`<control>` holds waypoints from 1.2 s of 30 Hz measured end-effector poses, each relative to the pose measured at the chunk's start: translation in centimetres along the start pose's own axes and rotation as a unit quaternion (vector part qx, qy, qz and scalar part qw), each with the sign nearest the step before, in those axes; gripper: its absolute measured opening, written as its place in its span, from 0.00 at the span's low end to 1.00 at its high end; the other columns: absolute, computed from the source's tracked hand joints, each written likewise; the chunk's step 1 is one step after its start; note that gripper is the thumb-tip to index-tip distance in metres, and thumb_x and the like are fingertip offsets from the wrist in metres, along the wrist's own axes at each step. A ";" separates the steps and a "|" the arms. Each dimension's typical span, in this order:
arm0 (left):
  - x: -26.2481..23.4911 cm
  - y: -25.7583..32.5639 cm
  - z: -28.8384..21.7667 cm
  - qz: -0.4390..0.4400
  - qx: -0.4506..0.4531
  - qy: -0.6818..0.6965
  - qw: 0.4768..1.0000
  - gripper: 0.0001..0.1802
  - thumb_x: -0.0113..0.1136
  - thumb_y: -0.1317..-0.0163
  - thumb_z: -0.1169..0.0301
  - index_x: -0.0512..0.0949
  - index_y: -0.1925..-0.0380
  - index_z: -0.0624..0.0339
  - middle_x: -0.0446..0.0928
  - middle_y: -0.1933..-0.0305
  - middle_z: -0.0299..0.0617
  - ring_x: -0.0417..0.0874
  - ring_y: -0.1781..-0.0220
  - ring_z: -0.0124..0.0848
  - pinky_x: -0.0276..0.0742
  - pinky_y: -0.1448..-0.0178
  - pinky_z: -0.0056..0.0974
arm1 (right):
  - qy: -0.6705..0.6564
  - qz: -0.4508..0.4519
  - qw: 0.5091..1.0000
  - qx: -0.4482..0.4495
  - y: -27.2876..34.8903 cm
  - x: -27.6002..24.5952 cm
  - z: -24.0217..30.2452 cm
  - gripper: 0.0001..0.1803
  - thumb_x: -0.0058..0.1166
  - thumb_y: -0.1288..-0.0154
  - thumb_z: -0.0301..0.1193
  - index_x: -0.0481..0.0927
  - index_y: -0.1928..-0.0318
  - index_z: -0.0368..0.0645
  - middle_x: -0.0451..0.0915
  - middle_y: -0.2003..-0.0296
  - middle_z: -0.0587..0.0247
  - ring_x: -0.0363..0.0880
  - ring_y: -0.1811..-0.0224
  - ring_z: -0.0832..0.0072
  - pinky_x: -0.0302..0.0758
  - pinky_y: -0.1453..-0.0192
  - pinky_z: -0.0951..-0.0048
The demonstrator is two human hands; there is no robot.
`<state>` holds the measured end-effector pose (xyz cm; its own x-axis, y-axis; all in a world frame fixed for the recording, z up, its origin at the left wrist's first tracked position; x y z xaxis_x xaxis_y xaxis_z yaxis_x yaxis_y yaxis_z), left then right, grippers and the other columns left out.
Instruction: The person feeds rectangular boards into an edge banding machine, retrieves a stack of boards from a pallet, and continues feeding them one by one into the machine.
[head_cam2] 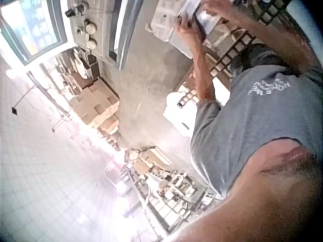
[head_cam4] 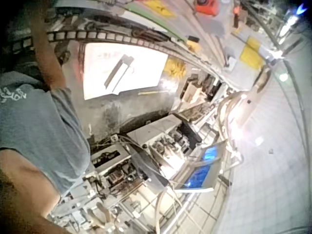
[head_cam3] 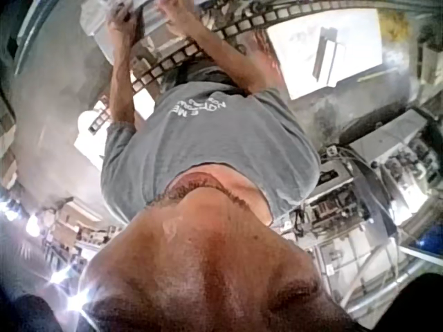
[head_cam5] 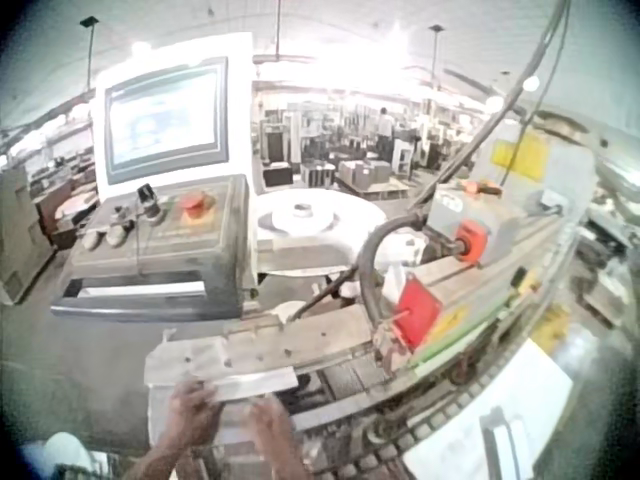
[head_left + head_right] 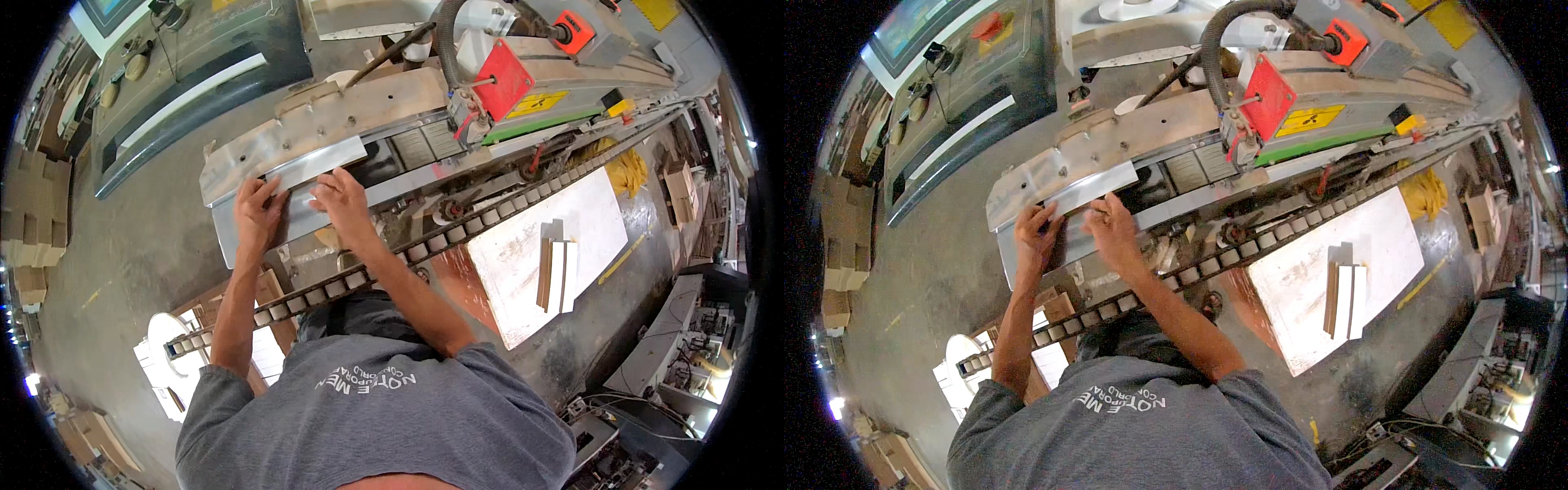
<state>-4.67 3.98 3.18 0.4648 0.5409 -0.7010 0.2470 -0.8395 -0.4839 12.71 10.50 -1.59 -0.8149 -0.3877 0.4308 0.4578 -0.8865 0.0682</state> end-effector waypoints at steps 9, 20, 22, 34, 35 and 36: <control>5.4 -2.4 -5.6 -0.015 -0.002 0.001 1.000 0.18 0.76 0.52 0.72 0.88 0.58 0.58 0.77 0.65 0.46 0.79 0.62 0.44 0.76 0.58 0.44 | 0.020 -0.054 0.998 -0.034 -1.3 -6.7 3.5 0.20 0.55 0.30 0.30 0.68 0.51 0.23 0.77 0.49 0.43 0.83 0.56 0.70 0.86 0.55 0.71; 13.8 -5.9 -13.1 -0.025 0.022 -0.007 0.999 0.16 0.75 0.50 0.70 0.87 0.59 0.55 0.77 0.66 0.47 0.80 0.63 0.47 0.77 0.59 0.46 | 0.054 -0.098 0.993 -0.045 -3.0 -16.2 7.6 0.22 0.54 0.31 0.31 0.69 0.47 0.22 0.77 0.53 0.49 0.82 0.57 0.72 0.85 0.57 0.72; 15.5 -6.7 -14.1 -0.022 0.013 0.003 1.000 0.15 0.75 0.50 0.70 0.87 0.60 0.56 0.77 0.67 0.46 0.80 0.64 0.47 0.77 0.59 0.46 | 0.045 -0.163 0.981 -0.093 -2.4 -17.8 9.0 0.25 0.56 0.30 0.26 0.69 0.38 0.22 0.80 0.52 0.51 0.82 0.57 0.75 0.83 0.53 0.74; 17.0 -8.5 -19.2 0.010 0.088 0.069 0.994 0.14 0.71 0.42 0.71 0.86 0.56 0.61 0.81 0.61 0.49 0.84 0.61 0.45 0.80 0.55 0.43 | 0.391 -0.420 0.818 -0.035 18.6 -36.3 17.9 0.20 0.60 0.33 0.22 0.79 0.41 0.41 0.81 0.46 0.48 0.84 0.49 0.64 0.88 0.52 0.65; 17.0 -7.8 -19.4 0.010 0.095 0.080 0.992 0.13 0.70 0.42 0.72 0.86 0.56 0.61 0.81 0.62 0.49 0.84 0.62 0.43 0.80 0.56 0.41 | 0.405 -0.427 0.800 -0.116 21.1 -39.0 19.1 0.21 0.60 0.34 0.25 0.78 0.41 0.36 0.79 0.44 0.43 0.83 0.50 0.59 0.86 0.53 0.62; 16.8 -7.1 -20.2 0.007 0.106 0.084 0.991 0.13 0.69 0.41 0.73 0.86 0.56 0.62 0.81 0.62 0.48 0.84 0.63 0.42 0.80 0.57 0.40 | 0.500 -0.440 0.741 -0.081 23.7 -43.3 19.0 0.25 0.63 0.37 0.29 0.77 0.40 0.32 0.79 0.46 0.37 0.80 0.48 0.52 0.80 0.45 0.56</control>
<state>18.54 17.97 5.43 0.6062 0.4987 -0.6195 0.0636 -0.8068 -0.5873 65.60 11.05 -1.58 -0.6658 0.4373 -0.6045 -0.3906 -0.8946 -0.2170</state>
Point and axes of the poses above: each hand's wrist, its own y-axis away from the middle knuckle, its own x-axis out of the palm, z = x × y, the point moved 7 cm from there along -y, towards the middle knuckle
